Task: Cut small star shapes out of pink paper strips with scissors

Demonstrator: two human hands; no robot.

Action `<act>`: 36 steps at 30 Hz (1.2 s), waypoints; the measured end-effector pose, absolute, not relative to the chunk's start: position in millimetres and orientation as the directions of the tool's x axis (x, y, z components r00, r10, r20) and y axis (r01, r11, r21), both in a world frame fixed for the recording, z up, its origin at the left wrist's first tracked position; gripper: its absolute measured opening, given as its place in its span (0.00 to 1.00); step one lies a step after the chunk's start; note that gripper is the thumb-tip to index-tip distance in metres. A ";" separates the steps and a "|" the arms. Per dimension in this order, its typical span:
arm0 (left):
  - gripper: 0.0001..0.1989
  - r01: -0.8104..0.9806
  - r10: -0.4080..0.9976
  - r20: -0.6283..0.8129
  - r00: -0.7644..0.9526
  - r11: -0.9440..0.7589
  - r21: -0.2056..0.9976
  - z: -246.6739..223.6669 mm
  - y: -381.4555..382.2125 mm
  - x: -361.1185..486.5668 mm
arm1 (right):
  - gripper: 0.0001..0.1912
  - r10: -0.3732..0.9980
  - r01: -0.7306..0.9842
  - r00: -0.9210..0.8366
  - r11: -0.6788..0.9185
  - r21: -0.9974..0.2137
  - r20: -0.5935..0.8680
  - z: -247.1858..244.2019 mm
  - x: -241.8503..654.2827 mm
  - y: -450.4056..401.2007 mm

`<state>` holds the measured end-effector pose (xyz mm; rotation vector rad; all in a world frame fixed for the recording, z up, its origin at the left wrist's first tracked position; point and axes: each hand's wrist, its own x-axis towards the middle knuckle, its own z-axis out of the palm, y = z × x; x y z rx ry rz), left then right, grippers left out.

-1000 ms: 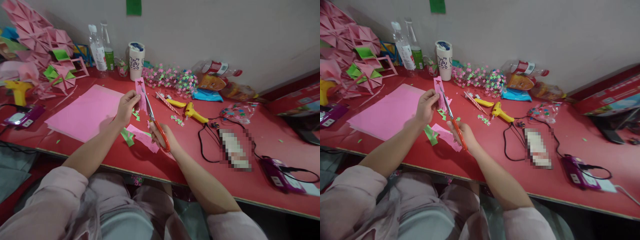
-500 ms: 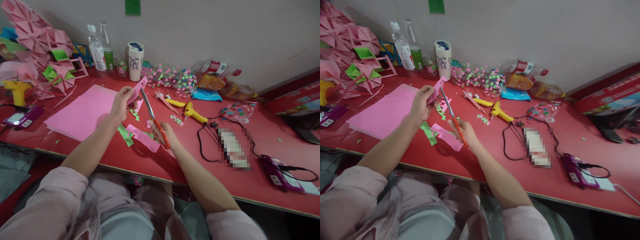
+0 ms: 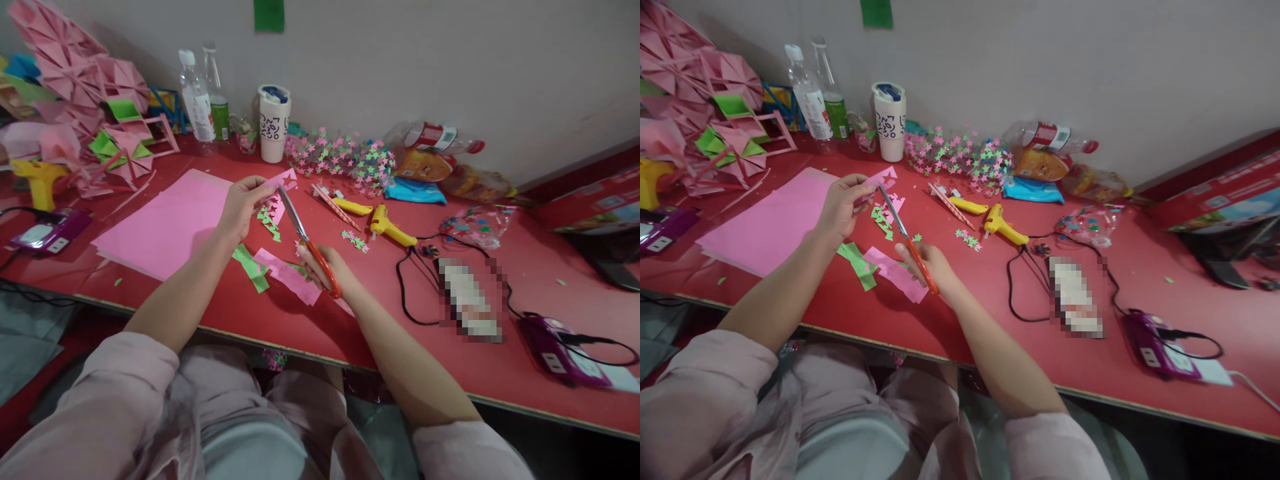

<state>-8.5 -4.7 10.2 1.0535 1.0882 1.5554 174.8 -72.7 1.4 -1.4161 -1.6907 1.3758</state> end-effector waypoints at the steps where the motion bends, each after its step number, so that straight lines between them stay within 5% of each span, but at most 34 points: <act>1: 0.04 -0.206 0.972 0.127 -0.196 -0.168 0.964 10.5 -4.7 -9.1 | 0.24 0.931 0.385 -0.305 -0.071 -0.920 -0.199 0.9 174.9 -72.7; 13: 0.14 -0.362 0.981 0.104 -0.162 -0.157 0.919 0.0 3.8 -7.5 | 0.25 0.937 0.152 -0.329 -0.072 -0.986 -0.119 0.7 175.4 -71.4; 16: 0.07 -0.324 0.997 0.044 -0.071 -0.065 0.944 -3.6 1.1 -2.3 | 0.25 0.931 0.091 -0.352 -0.069 -0.993 -0.097 2.1 177.1 -69.4; 20: 0.07 -0.259 0.974 0.199 0.104 -0.167 0.951 -1.2 -10.6 7.4 | 0.25 0.939 0.136 -0.325 -0.073 -0.988 -0.114 -2.1 176.7 -68.1; 24: 0.15 -0.265 0.961 0.275 -0.032 -0.274 0.925 2.4 -15.4 12.5 | 0.23 0.943 0.221 -0.300 -0.076 -0.972 -0.142 -5.2 173.9 -70.5; 30: 0.09 -0.389 0.942 0.239 -0.235 -0.317 0.865 2.4 -8.7 7.8 | 0.22 0.929 0.304 -0.326 -0.072 -0.950 -0.175 -3.0 170.9 -75.0; 36: 0.09 -0.432 0.942 0.212 -0.259 -0.310 0.847 3.3 -6.8 3.5 | 0.20 0.926 0.335 -0.322 -0.085 -0.938 -0.199 2.2 169.5 -79.1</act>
